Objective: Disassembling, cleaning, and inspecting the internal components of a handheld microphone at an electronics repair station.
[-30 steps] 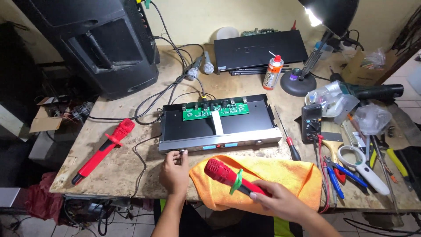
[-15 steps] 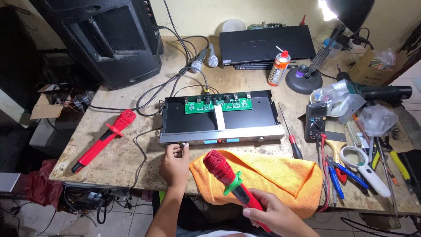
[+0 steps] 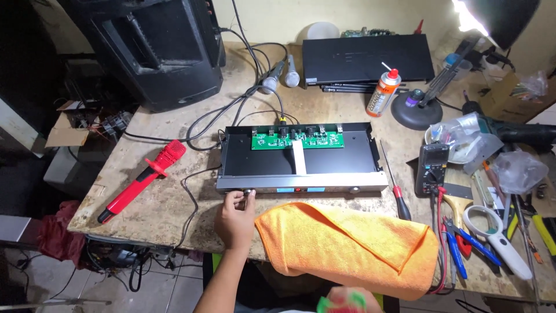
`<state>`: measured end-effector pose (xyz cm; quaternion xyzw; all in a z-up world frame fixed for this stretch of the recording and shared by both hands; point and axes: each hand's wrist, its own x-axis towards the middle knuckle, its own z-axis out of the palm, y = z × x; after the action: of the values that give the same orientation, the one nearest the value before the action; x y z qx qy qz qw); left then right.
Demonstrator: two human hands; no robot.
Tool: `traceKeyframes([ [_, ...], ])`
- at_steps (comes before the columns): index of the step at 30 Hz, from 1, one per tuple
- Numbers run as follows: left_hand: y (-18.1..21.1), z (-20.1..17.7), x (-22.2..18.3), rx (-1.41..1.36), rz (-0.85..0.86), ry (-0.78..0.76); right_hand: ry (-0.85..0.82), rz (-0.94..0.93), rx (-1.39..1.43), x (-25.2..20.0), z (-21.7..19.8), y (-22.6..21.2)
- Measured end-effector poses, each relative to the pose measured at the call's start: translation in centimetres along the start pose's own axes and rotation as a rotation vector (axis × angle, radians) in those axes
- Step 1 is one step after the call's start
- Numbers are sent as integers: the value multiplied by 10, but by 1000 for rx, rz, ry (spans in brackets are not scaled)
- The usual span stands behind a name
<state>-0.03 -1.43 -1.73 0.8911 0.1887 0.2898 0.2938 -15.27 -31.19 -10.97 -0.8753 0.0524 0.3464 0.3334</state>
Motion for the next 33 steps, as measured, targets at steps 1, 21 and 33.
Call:
traceKeyframes([
  [1,1,-1,0,2,-1,-5,-3,4,2,54,26,33],
  [21,11,-11,3,-71,-43,-36,371,-1846,306,-117,-130,-212],
  [33,5,-7,0,-72,178,63,412,-1827,335,-116,-128,-208],
])
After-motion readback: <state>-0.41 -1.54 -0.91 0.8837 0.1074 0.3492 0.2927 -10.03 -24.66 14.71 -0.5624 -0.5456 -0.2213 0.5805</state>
